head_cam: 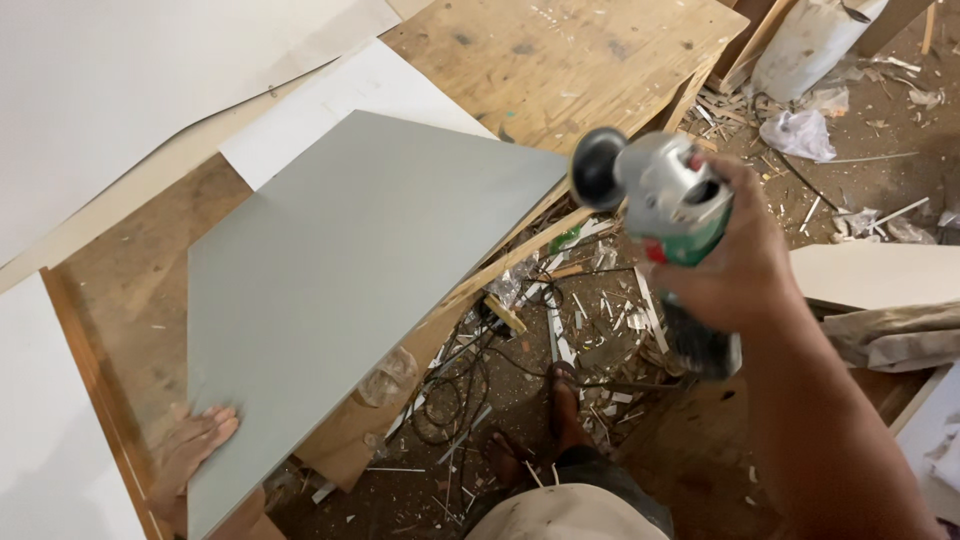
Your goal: The person sands the edge of a board using a handheld power sander, turning the board to reach different sides.
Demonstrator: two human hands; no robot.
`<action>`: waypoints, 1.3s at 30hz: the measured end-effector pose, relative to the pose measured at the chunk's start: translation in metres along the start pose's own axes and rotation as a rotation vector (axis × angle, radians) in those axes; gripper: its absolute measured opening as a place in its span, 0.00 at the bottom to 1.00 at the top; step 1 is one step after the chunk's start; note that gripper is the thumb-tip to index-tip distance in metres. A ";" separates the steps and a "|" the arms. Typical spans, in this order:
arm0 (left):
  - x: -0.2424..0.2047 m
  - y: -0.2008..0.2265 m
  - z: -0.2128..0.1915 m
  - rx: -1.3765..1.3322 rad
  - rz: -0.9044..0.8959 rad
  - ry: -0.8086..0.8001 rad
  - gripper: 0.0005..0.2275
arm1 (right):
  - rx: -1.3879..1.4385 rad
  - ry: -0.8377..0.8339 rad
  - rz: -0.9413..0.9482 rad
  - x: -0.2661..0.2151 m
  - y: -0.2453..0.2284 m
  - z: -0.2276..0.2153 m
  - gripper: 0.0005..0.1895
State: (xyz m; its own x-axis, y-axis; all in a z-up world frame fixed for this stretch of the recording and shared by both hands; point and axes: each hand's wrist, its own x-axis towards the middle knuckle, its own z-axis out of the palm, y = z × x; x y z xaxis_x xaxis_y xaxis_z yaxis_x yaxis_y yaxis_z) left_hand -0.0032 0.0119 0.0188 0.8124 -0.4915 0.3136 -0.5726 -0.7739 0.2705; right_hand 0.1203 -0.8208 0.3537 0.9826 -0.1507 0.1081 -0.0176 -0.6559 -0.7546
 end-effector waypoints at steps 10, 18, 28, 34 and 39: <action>0.041 0.083 -0.025 -0.151 -0.087 0.605 0.13 | 0.069 0.072 0.122 -0.024 0.068 0.006 0.63; 0.250 0.369 -0.048 -2.110 -0.211 1.537 0.54 | 0.093 0.022 0.418 -0.051 0.123 0.029 0.64; 0.115 0.266 0.058 -1.135 -1.629 1.206 0.14 | -0.029 -0.010 0.628 -0.077 0.108 0.025 0.65; 0.080 0.227 0.041 -1.360 -1.411 1.208 0.20 | 0.057 0.064 0.630 -0.096 0.153 0.029 0.65; 0.140 0.208 -0.007 -1.380 -1.394 0.827 0.31 | -0.163 0.094 0.682 -0.111 0.177 0.025 0.64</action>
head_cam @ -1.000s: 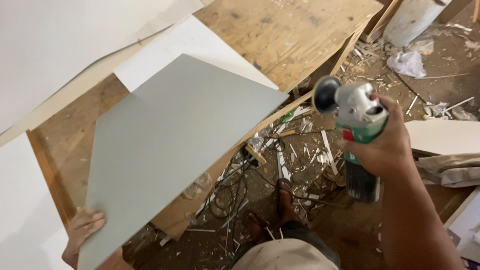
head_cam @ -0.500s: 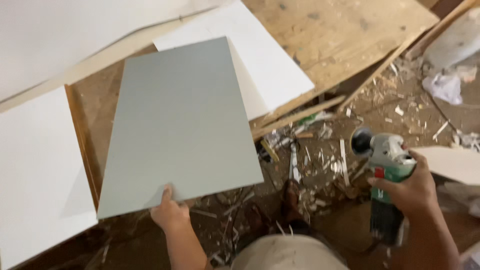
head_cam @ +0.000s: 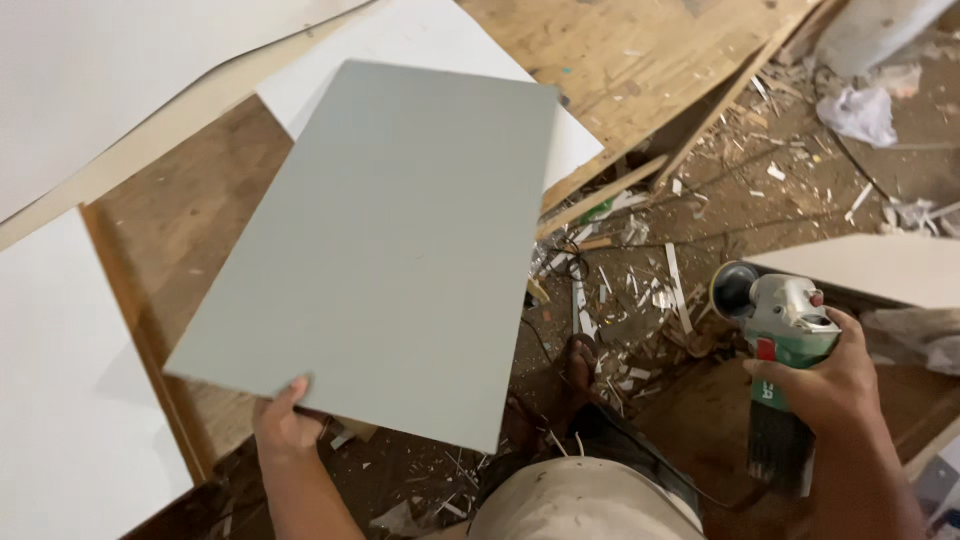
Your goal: The person sands the edge of a board using a handheld power sander, turning the board to reach different sides.
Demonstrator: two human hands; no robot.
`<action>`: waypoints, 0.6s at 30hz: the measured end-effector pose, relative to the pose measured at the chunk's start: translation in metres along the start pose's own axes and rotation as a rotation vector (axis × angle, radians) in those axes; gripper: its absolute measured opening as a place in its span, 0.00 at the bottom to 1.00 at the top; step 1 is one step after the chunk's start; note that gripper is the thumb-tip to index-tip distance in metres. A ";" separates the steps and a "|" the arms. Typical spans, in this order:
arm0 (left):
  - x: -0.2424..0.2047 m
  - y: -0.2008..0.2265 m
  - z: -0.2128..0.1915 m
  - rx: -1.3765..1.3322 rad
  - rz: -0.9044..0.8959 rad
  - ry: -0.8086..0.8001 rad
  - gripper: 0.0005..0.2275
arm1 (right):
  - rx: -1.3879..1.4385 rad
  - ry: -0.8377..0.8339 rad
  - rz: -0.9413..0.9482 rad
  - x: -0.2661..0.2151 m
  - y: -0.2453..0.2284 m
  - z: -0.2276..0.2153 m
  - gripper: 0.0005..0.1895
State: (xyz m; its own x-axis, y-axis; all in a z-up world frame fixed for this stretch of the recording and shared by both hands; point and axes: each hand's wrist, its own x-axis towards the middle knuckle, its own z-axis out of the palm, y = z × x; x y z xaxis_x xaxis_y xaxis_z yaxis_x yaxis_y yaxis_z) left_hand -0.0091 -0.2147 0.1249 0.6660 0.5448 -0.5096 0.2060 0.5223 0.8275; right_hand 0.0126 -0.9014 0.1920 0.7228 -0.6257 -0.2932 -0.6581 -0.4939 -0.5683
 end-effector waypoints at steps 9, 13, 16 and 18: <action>0.174 0.002 0.039 0.354 -0.295 -0.238 0.31 | 0.099 0.023 0.030 0.006 0.013 -0.007 0.65; 0.235 -0.026 0.066 2.236 0.185 -0.252 0.56 | 0.103 0.013 0.062 0.021 0.019 0.003 0.62; 0.179 0.009 0.150 0.654 -0.263 0.568 0.39 | 0.155 -0.023 0.000 0.033 0.025 0.021 0.64; 0.188 0.000 0.135 0.670 -0.223 0.532 0.36 | 0.248 -0.068 -0.162 0.031 0.025 0.034 0.58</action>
State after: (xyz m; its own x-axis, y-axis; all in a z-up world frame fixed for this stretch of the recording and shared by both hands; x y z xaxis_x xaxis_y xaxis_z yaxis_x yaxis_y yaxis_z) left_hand 0.2129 -0.2004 0.0609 0.1728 0.7961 -0.5799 0.7794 0.2494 0.5747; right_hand 0.0251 -0.9128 0.1426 0.8322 -0.5050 -0.2289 -0.4672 -0.4165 -0.7799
